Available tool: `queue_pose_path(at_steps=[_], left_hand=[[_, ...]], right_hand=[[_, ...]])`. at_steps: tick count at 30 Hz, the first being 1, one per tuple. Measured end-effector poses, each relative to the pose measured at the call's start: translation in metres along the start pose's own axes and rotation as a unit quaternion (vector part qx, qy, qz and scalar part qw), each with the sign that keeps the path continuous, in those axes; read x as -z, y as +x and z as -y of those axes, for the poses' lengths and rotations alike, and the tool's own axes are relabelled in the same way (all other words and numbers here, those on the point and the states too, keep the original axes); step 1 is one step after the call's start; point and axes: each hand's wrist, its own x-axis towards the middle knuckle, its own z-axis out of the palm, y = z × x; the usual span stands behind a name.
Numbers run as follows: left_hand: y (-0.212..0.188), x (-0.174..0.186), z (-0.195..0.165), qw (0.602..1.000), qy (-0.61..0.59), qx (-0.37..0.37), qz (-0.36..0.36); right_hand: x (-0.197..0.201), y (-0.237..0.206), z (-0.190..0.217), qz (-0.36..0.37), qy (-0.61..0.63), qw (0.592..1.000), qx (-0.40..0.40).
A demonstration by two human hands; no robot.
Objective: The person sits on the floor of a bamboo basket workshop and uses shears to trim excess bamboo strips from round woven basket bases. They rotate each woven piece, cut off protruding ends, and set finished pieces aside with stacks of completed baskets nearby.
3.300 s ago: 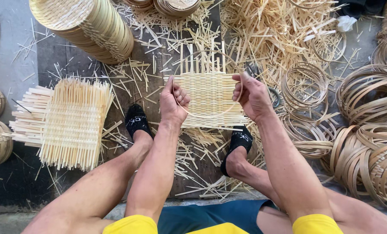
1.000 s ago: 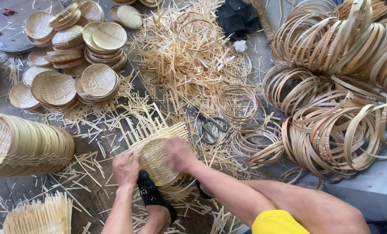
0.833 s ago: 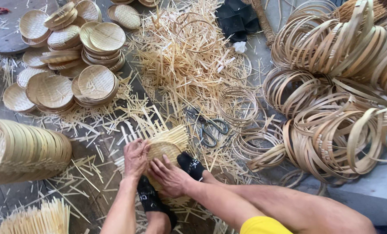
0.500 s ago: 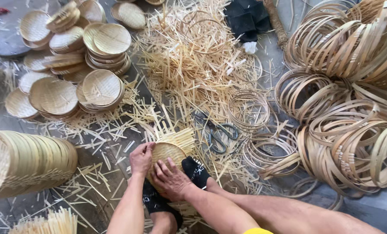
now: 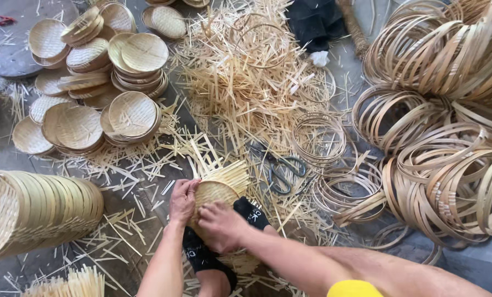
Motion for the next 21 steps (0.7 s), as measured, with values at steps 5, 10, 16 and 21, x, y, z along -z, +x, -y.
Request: queue_pose_path(at_steps=[5, 10, 16, 21], left_hand=[[0.000, 0.000, 0.000, 0.997, 0.026, 0.061, 0.025], [0.007, -0.001, 0.003, 0.980, 0.049, 0.185, 0.060], [0.018, -0.001, -0.004, 0.979, -0.108, 0.173, 0.020], [0.020, 0.000, -0.011, 0.966, -0.109, 0.234, 0.021]], right_hand=[[0.007, 0.054, -0.072, -0.203, 0.022, 0.979, -0.030], [-0.020, 0.068, -0.093, -0.075, 0.176, 0.960, -0.204], [-0.008, 0.077, -0.104, -0.048, 0.318, 0.896, -0.307], [0.004, 0.075, -0.083, -0.056, 0.250, 0.913, -0.317]])
